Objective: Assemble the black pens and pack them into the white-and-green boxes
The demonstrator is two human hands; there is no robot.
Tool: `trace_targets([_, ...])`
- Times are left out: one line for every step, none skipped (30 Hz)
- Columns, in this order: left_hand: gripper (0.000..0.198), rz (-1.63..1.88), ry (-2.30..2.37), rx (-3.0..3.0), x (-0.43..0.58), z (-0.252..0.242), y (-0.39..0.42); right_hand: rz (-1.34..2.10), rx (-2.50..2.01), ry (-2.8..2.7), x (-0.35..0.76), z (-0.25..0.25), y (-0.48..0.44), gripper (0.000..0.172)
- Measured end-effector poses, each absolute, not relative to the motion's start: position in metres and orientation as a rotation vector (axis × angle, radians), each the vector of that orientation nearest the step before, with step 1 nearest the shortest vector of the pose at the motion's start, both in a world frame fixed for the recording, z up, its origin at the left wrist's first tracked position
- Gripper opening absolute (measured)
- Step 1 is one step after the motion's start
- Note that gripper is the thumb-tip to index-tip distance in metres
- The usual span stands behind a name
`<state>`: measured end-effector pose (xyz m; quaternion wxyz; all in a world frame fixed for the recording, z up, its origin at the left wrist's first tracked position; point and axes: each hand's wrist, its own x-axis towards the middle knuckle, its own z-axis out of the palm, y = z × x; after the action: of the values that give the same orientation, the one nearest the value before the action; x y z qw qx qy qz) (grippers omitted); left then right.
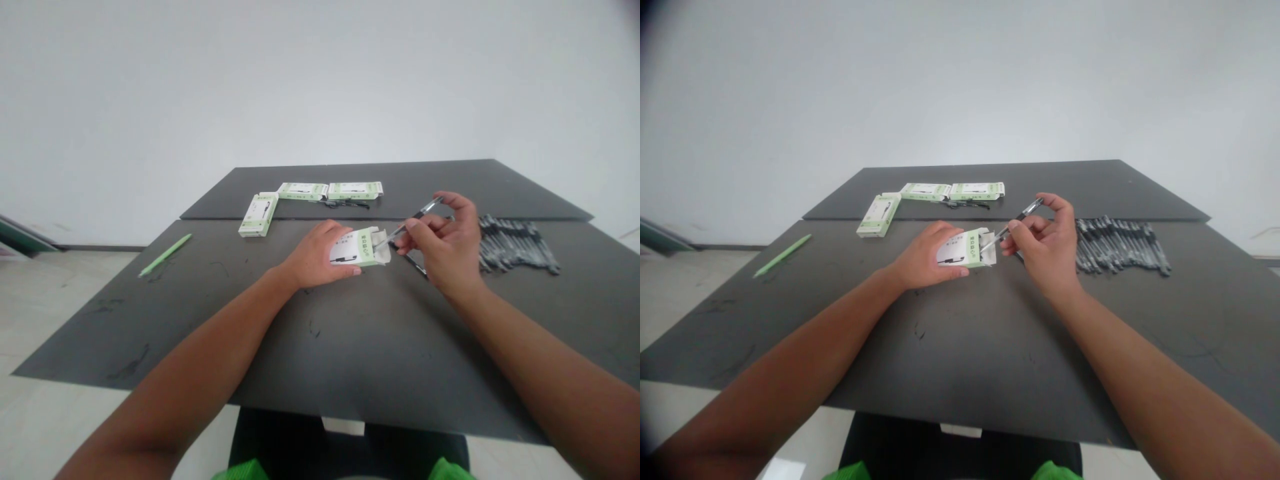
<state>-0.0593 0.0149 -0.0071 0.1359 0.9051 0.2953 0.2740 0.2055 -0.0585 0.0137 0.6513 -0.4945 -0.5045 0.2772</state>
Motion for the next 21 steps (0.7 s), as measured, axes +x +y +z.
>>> trace_targets([0.085,0.799,0.860,2.619,-0.059,-0.007,0.015,0.635,-1.111,-1.139,0.205,0.013,-0.059,0.067])
trace_targets([0.085,0.804,0.863,2.617,-0.059,-0.006,0.014,0.647,-1.095,-1.135,0.205,0.013,-0.058,0.066])
trace_targets([0.084,0.807,0.864,2.615,-0.059,-0.006,0.014,0.663,-1.076,-1.132,0.204,0.012,-0.058,0.064])
trace_targets([0.084,0.812,0.865,2.613,-0.059,-0.006,0.014,0.685,-1.056,-1.130,0.204,0.012,-0.058,0.062])
trace_targets([0.084,0.818,0.868,2.612,-0.059,-0.006,0.015,0.713,-1.040,-1.132,0.204,0.011,-0.058,0.060])
trace_targets([0.084,0.825,0.870,2.611,-0.059,-0.006,0.015,0.745,-1.030,-1.139,0.203,0.010,-0.058,0.056])
trace_targets([0.084,0.834,0.872,2.611,-0.059,-0.006,0.015,0.770,-1.028,-1.147,0.203,0.010,-0.058,0.053])
trace_targets([0.084,0.845,0.872,2.611,-0.059,-0.007,0.016,0.789,-1.031,-1.159,0.202,0.009,-0.058,0.049])
trace_targets([0.084,0.855,0.871,2.611,-0.059,-0.007,0.016,0.799,-1.040,-1.177,0.202,0.008,-0.059,0.046])
trace_targets([0.083,0.861,0.871,2.608,-0.058,-0.007,0.016,0.797,-1.052,-1.198,0.202,0.008,-0.059,0.043])
trace_targets([0.083,0.863,0.873,2.604,-0.058,-0.006,0.016,0.783,-1.066,-1.220,0.202,0.007,-0.059,0.039])
trace_targets([0.082,0.863,0.878,2.597,-0.058,-0.006,0.016,0.762,-1.084,-1.242,0.202,0.007,-0.060,0.037])
trace_targets([0.081,0.860,0.884,2.592,-0.057,-0.006,0.016,0.739,-1.107,-1.267,0.203,0.006,-0.060,0.034])
trace_targets([0.081,0.858,0.891,2.587,-0.057,-0.005,0.016,0.714,-1.134,-1.290,0.203,0.005,-0.060,0.032])
trace_targets([0.081,0.857,0.894,2.584,-0.057,-0.005,0.016,0.692,-1.162,-1.312,0.204,0.004,-0.060,0.031])
trace_targets([0.081,0.857,0.896,2.582,-0.056,-0.005,0.016,0.675,-1.185,-1.335,0.205,0.004,-0.060,0.030])
trace_targets([0.080,0.858,0.896,2.583,-0.056,-0.005,0.016,0.665,-1.201,-1.355,0.205,0.003,-0.060,0.029])
trace_targets([0.080,0.859,0.897,2.584,-0.056,-0.005,0.016,0.661,-1.207,-1.371,0.206,0.003,-0.060,0.028])
trace_targets([0.080,0.860,0.897,2.587,-0.056,-0.006,0.016,0.660,-1.208,-1.383,0.206,0.002,-0.060,0.027])
trace_targets([0.080,0.862,0.897,2.590,-0.056,-0.006,0.017,0.659,-1.206,-1.394,0.206,0.002,-0.060,0.025])
trace_targets([0.080,0.864,0.895,2.593,-0.056,-0.007,0.017,0.660,-1.203,-1.403,0.206,0.003,-0.060,0.024])
